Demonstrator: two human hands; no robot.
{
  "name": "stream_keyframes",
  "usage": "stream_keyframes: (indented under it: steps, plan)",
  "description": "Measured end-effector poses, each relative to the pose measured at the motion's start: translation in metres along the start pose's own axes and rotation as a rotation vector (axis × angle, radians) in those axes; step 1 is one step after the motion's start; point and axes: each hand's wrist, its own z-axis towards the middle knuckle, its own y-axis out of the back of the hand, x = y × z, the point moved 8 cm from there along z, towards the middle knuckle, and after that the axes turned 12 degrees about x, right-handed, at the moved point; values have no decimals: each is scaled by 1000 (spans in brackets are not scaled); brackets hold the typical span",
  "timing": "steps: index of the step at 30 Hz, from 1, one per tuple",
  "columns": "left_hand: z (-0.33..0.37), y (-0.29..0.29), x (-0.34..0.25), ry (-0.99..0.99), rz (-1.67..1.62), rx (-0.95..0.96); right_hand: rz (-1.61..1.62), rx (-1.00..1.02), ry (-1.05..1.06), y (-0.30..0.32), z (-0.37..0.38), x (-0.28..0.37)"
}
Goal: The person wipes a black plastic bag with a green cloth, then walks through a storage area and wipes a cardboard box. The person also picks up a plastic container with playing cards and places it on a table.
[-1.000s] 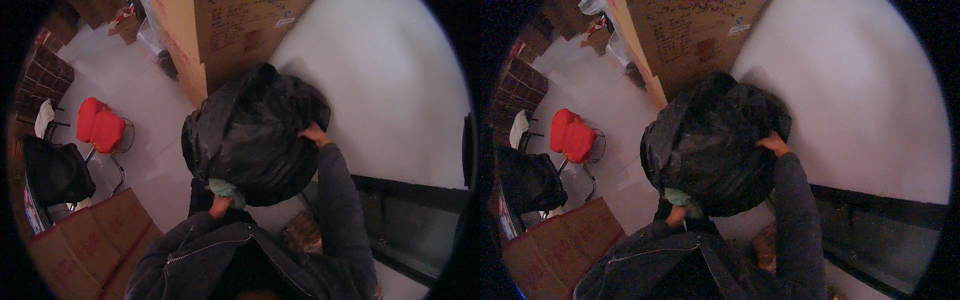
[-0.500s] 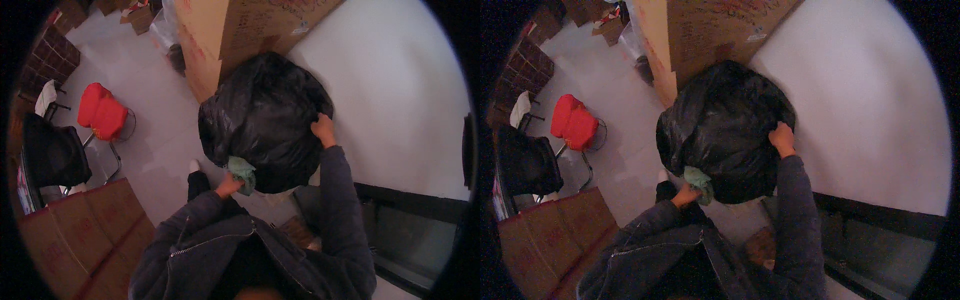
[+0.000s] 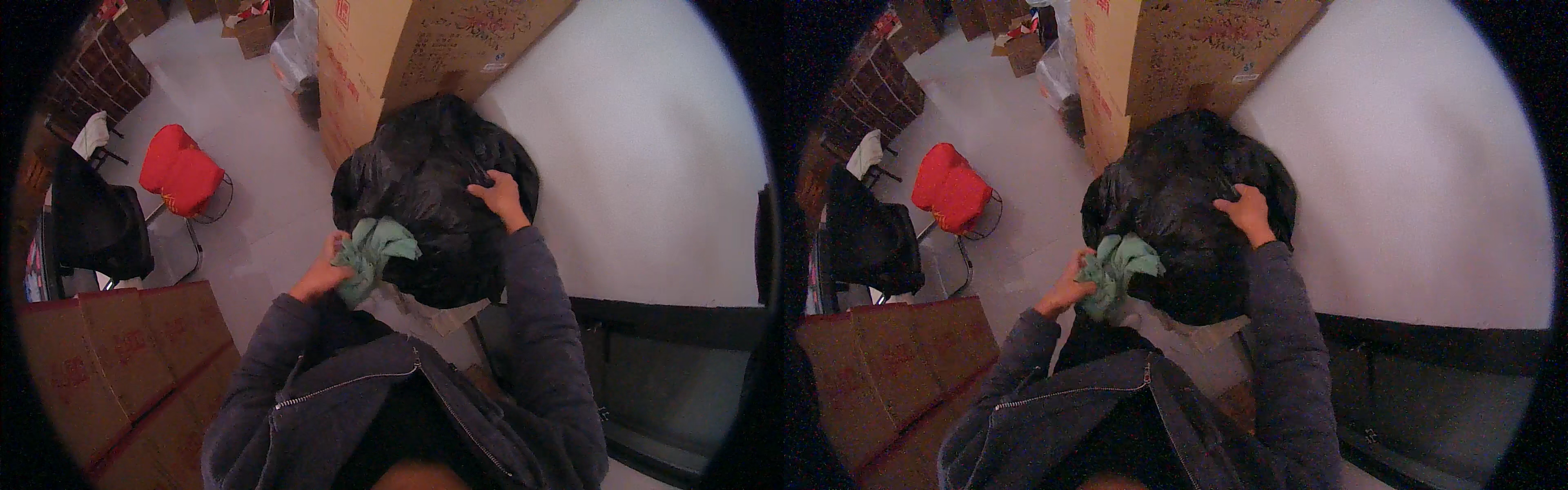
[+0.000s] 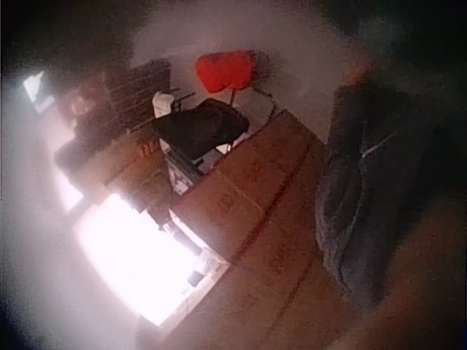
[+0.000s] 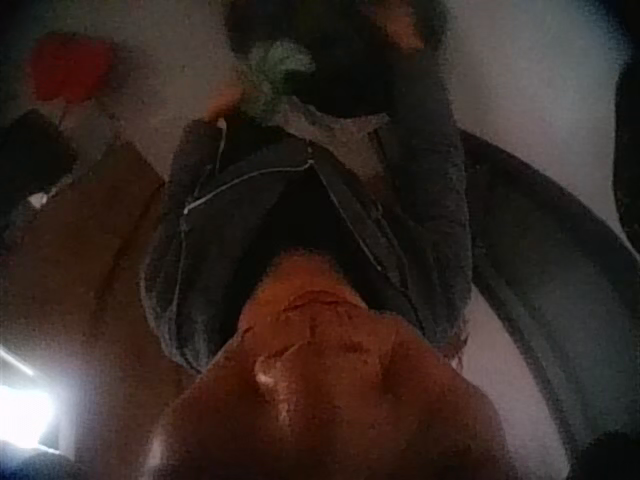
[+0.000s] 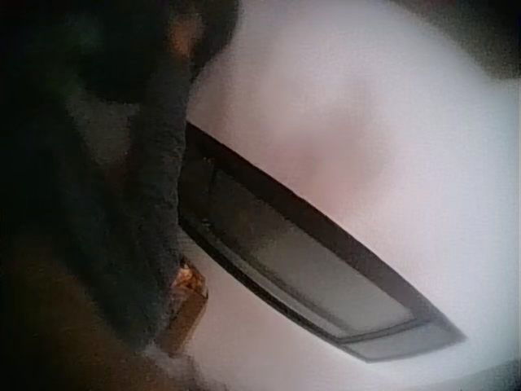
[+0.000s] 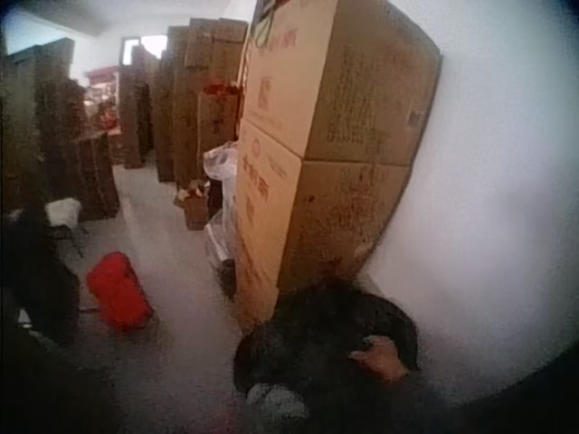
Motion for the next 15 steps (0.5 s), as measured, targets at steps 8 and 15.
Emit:
stream_keyframes:
  steps: [8,15]
  plan:
    - [-11,5,-118,-499,-527,-35,527,-62,92,58,-79,-18]
    - [-3,-83,-206,-950,104,-30,765,-260,14,58,-122,-36]
